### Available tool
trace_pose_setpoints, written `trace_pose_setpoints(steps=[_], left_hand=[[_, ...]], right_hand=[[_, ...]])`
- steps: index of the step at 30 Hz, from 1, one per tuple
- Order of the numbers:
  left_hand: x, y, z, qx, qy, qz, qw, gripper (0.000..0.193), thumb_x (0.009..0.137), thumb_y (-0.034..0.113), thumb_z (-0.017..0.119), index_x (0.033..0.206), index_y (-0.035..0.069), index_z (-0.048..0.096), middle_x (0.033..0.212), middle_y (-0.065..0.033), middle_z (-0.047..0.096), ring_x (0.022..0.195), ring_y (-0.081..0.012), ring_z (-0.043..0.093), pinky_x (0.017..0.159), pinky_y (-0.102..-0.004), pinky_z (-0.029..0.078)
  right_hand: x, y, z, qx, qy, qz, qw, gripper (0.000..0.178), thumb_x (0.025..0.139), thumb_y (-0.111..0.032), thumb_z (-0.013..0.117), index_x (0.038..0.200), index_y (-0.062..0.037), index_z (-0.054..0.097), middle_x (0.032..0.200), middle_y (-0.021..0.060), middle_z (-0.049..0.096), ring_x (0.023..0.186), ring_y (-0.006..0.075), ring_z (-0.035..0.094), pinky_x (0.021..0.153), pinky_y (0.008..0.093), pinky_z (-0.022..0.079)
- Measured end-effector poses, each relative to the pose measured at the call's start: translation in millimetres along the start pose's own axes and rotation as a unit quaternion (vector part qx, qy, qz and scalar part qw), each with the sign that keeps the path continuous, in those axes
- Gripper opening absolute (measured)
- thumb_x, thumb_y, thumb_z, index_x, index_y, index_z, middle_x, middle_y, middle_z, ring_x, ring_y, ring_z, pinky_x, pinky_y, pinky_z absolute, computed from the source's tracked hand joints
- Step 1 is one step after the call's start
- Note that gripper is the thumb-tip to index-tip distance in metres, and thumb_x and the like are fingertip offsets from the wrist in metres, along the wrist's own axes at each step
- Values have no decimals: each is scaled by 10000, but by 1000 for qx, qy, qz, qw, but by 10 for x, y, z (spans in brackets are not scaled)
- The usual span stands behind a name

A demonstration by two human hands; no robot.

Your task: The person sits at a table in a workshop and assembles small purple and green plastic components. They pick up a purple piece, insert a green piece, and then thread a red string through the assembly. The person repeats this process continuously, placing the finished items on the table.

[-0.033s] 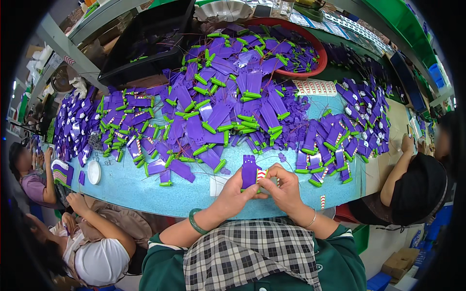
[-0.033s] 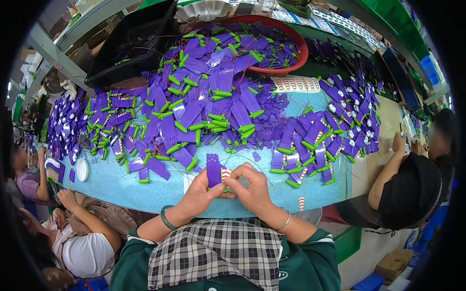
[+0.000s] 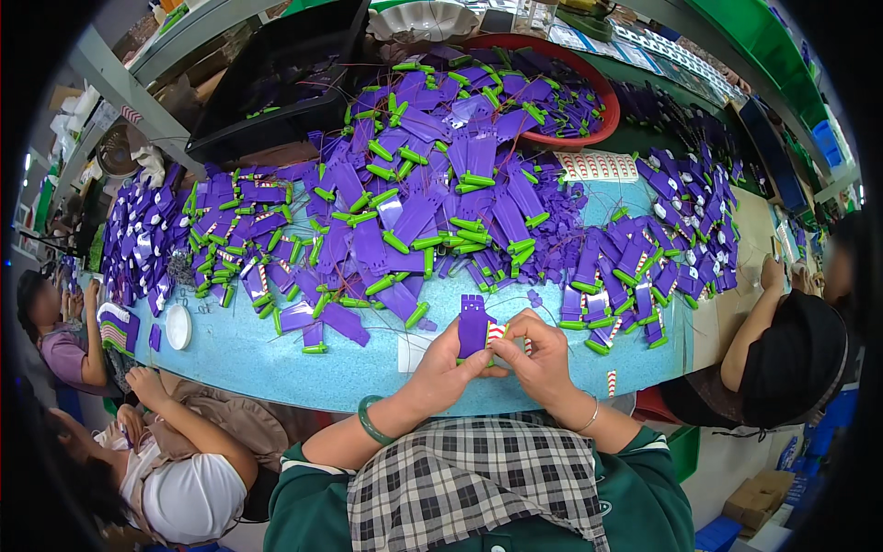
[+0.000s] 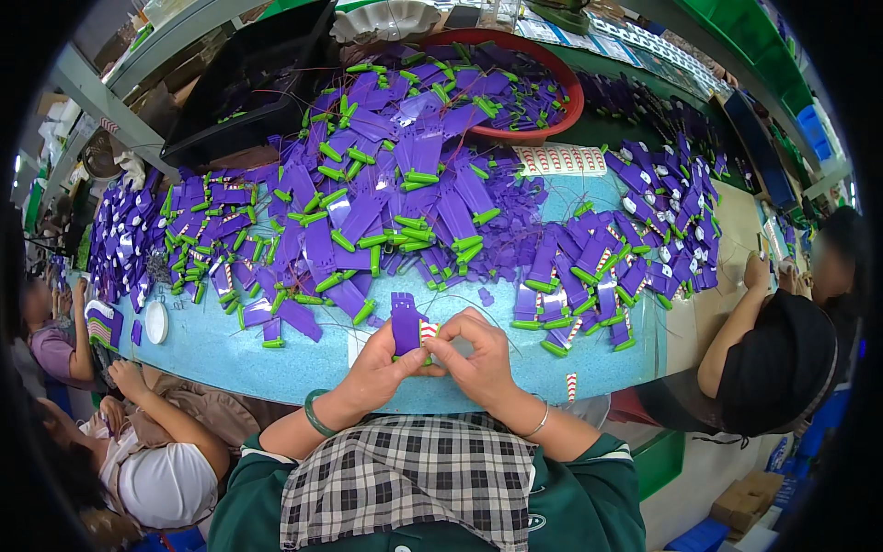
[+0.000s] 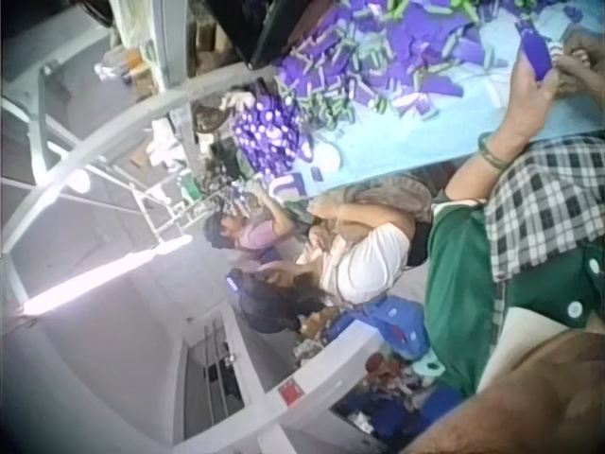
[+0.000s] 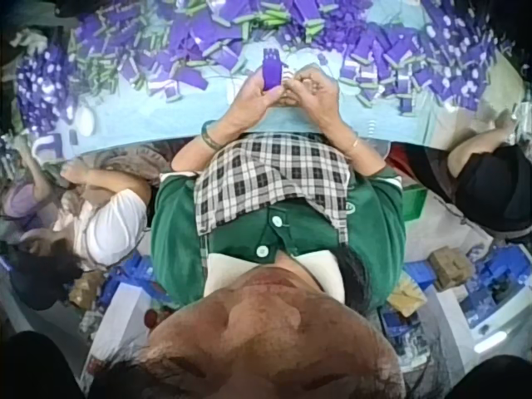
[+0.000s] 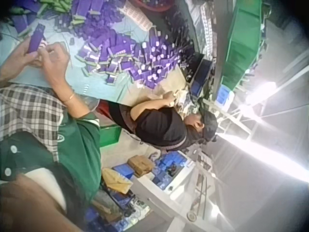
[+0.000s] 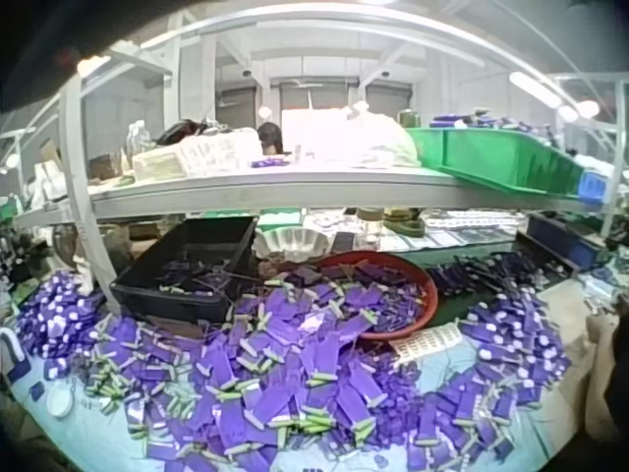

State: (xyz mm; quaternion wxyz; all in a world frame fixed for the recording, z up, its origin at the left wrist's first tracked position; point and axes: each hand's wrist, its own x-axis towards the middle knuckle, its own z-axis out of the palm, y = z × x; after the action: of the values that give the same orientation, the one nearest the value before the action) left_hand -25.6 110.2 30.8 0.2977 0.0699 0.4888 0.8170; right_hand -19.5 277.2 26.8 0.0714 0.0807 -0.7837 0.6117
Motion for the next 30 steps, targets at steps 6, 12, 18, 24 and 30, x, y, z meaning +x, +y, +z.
trace_pose_setpoints(steps=[6, 12, 18, 24, 30], left_hand=[[-34, -51, -9, 60, -5, 31, 998, 262, 957, 93, 512, 1202, 29, 445, 1104, -55, 520, 1038, -145, 545, 867, -346, 537], [-54, 2, -18, 58, -41, 33, 997, 269, 985, 226, 453, 1162, 25, 479, 1014, -66, 552, 906, -162, 560, 749, -314, 513], [-14, -133, -4, -211, -97, -138, 963, 330, 985, 343, 358, 970, 63, 531, 763, -82, 536, 642, -224, 569, 554, -334, 467], [44, -145, -37, -268, -191, -209, 921, 338, 972, 373, 391, 912, 65, 517, 624, -28, 457, 485, -135, 433, 422, -246, 310], [-76, 166, -18, 95, -56, -13, 994, 126, 929, 150, 536, 970, 33, 516, 781, -59, 572, 595, -150, 570, 486, -248, 449]], right_hand=[[37, -94, -19, -101, 34, -143, 984, 176, 725, -72, 744, 677, -58, 575, 632, 65, 578, 644, 228, 554, 645, 332, 417], [106, -98, -87, -77, -47, -89, 992, 254, 729, -169, 743, 893, -46, 593, 861, 118, 609, 735, 253, 589, 704, 349, 450], [146, -182, -77, 96, -224, 96, 965, 412, 720, -178, 762, 1060, -4, 607, 985, 96, 610, 902, 196, 602, 815, 326, 482], [145, -152, -78, 132, -182, 82, 971, 228, 767, -189, 721, 882, 4, 681, 953, 119, 661, 941, 216, 619, 837, 343, 484], [172, -186, -156, 370, -156, 161, 902, 325, 880, -242, 577, 1052, 26, 643, 1073, 116, 643, 1016, 208, 596, 922, 350, 441]])
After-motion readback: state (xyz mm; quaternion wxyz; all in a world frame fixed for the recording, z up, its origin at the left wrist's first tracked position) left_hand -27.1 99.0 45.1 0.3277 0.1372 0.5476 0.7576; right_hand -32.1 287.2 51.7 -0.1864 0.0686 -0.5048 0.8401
